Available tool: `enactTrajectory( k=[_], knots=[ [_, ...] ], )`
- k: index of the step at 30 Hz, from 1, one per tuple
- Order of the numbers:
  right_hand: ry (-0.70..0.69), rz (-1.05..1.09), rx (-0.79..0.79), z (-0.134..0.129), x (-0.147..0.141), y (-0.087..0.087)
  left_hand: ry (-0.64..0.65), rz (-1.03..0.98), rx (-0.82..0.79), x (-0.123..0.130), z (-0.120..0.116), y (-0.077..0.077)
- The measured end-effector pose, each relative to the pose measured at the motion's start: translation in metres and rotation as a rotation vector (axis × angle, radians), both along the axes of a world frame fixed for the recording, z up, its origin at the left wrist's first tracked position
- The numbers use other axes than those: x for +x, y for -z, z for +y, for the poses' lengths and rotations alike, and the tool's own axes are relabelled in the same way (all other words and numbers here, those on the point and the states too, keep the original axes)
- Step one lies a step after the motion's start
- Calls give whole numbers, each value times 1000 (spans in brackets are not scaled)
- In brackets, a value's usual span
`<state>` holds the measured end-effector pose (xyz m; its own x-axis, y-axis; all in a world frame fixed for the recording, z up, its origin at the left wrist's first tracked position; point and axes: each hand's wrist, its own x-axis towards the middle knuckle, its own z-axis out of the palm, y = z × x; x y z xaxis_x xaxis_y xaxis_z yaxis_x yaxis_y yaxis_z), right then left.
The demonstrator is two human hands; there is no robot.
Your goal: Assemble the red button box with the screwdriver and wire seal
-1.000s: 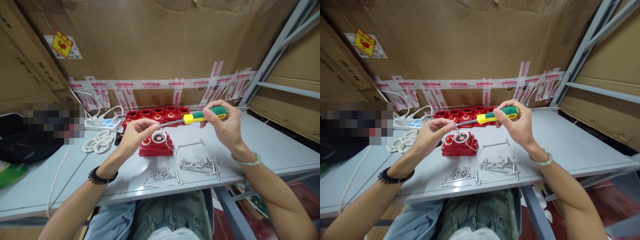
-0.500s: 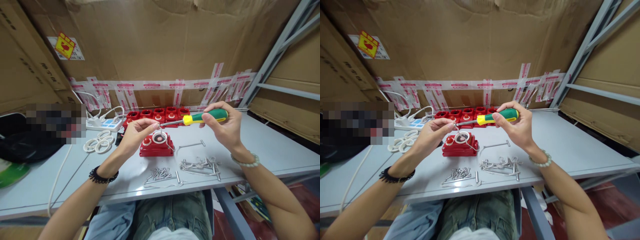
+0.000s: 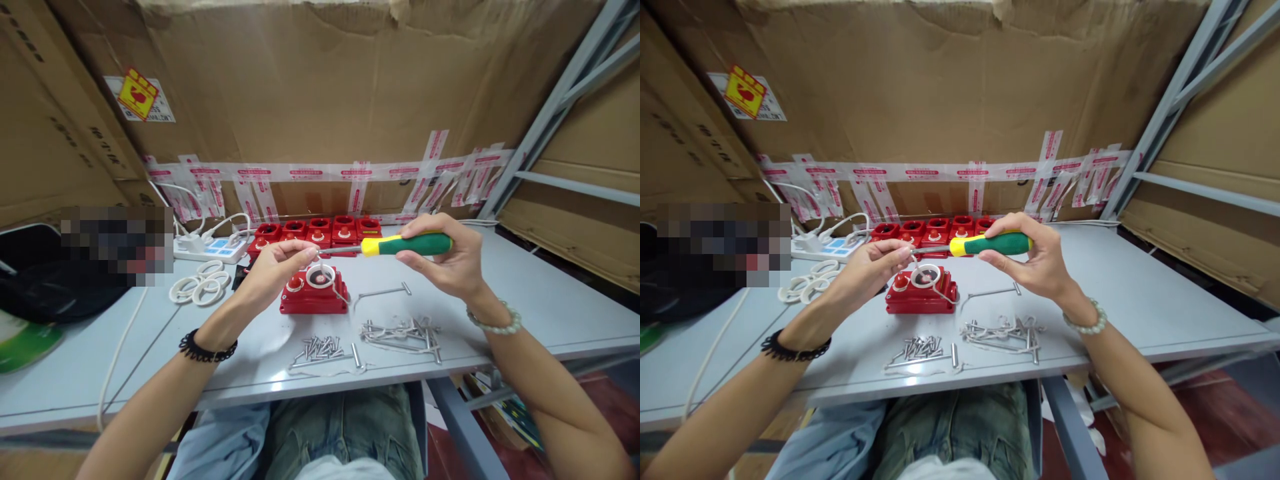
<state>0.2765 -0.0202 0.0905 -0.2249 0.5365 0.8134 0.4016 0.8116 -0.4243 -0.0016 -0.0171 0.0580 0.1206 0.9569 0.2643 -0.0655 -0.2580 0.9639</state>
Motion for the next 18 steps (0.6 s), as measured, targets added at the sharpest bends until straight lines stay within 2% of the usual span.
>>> enactTrajectory(
  k=[4, 8, 10, 12, 15, 18],
  knots=[
    [-6, -58, -24, 2, 0, 0, -7, 48, 6, -3, 5, 4],
    [28, 49, -78, 7, -2, 1, -34, 184, 101, -5, 6, 0],
    [-1, 120, -149, 11, -1, 1, -86, 329, 217, -7, 3, -4],
    [-44, 189, -230, 17, 3, 0, -106, 558, 360, -9, 2, -7],
    [-101, 268, -305, 26, 10, -1, 2, 903, 483, -13, 3, -1],
    [-122, 285, -354, 37, 17, -1, 153, 1064, 422, -13, 9, 12]
  ],
)
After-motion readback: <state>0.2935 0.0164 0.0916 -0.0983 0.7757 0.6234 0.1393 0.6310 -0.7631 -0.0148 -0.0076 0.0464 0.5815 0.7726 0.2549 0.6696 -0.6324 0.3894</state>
